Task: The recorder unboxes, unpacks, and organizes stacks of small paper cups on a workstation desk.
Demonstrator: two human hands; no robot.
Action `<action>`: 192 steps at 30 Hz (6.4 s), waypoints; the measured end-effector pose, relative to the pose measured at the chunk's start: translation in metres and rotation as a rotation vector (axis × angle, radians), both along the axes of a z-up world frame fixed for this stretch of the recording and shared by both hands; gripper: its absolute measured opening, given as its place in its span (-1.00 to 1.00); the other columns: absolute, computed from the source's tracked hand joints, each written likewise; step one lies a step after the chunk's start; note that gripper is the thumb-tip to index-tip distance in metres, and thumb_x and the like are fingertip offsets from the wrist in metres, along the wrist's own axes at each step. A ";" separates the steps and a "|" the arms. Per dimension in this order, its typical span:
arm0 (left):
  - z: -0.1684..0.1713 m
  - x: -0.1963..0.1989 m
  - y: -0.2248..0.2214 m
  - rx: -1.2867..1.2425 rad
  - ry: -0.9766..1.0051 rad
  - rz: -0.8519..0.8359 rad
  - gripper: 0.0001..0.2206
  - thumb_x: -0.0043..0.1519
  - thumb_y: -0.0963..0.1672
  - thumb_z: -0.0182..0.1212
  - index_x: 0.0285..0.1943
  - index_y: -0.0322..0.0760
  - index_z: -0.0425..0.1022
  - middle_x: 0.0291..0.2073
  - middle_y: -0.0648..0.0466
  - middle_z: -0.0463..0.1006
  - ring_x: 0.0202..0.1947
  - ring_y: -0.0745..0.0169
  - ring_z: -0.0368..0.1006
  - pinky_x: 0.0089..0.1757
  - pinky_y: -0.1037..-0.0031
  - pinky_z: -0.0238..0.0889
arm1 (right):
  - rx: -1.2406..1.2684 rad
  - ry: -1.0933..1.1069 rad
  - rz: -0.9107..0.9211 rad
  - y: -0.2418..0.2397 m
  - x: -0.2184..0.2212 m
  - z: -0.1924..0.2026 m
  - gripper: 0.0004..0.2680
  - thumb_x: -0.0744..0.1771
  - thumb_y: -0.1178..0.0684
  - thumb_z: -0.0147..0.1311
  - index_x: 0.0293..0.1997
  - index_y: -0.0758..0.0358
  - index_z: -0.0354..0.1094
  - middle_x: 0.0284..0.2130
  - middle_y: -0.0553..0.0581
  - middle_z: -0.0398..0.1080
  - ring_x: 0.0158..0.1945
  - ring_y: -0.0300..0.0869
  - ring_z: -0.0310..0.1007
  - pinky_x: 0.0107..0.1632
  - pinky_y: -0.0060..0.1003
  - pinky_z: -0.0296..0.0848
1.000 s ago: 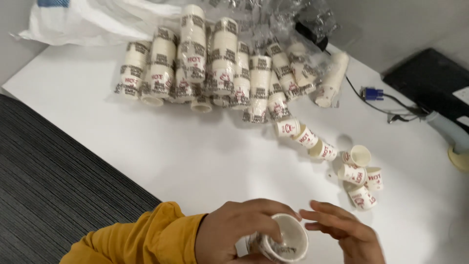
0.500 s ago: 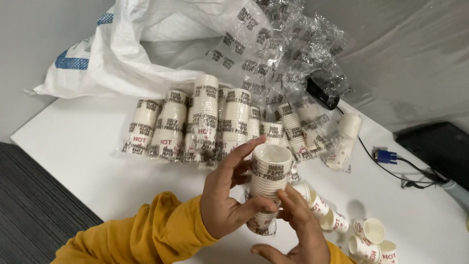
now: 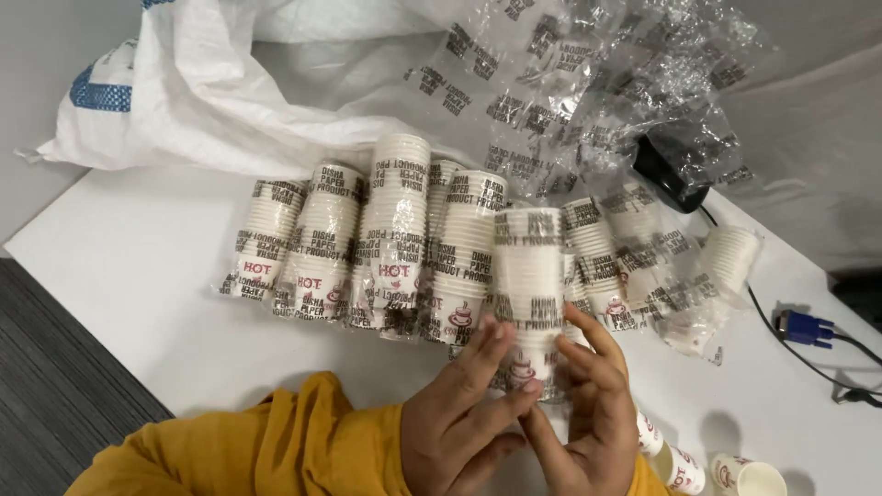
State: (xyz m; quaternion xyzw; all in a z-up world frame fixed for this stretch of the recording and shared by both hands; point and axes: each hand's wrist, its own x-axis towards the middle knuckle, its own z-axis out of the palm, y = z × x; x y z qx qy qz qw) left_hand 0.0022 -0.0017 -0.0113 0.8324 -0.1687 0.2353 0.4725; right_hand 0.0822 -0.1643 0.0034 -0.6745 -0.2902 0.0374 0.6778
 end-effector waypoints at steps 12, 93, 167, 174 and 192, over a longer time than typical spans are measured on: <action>0.007 0.009 0.007 0.196 -0.009 -0.053 -0.53 0.34 -0.16 0.23 0.41 -0.55 0.31 0.47 -0.30 0.25 0.55 -0.40 0.11 0.44 -0.08 0.04 | -0.363 -0.356 -0.181 -0.002 0.022 0.002 -0.66 0.21 0.30 0.15 0.09 0.41 0.27 0.20 0.44 0.30 0.28 0.12 0.41 0.22 -0.19 0.46; -0.008 -0.056 -0.136 0.148 -0.283 -0.481 -0.38 0.18 -0.05 0.45 0.34 -0.49 0.31 0.27 -0.18 0.42 0.26 -0.17 0.40 0.20 0.20 0.34 | -0.160 -0.369 -0.454 -0.232 -0.147 -0.049 -0.45 0.19 0.23 0.46 0.22 0.35 0.12 -0.08 0.18 0.49 0.01 -0.19 0.55 0.13 -0.28 0.59; -0.042 -0.021 -0.143 0.172 -0.105 -0.273 -0.57 0.10 -0.18 0.42 0.15 -0.28 0.41 0.06 -0.04 0.51 -0.05 -0.01 0.53 -0.05 0.30 0.45 | -0.258 0.054 -0.274 -0.188 -0.120 -0.065 -0.54 0.33 0.18 0.17 0.38 0.30 0.09 0.21 0.15 0.36 0.10 -0.21 0.45 0.01 -0.37 0.47; -0.029 -0.032 -0.144 0.190 -0.342 -0.246 -0.54 0.05 -0.09 0.53 0.07 -0.25 0.42 -0.03 -0.01 0.55 0.04 -0.08 0.47 0.04 0.19 0.38 | -0.024 0.126 -0.229 -0.191 -0.124 -0.066 -0.59 0.36 0.24 0.08 0.38 0.30 0.05 0.08 0.16 0.41 0.10 -0.21 0.43 0.16 -0.30 0.43; -0.044 -0.085 -0.126 0.132 0.318 -0.893 0.10 -0.06 -0.20 0.59 0.53 -0.23 -0.31 0.13 -0.06 0.45 0.20 0.04 0.44 0.19 0.24 0.34 | 0.226 0.133 -0.125 -0.221 -0.149 -0.054 -0.63 0.39 0.15 -0.23 0.39 0.40 0.13 0.06 0.29 0.40 0.12 -0.01 0.47 0.24 -0.02 0.49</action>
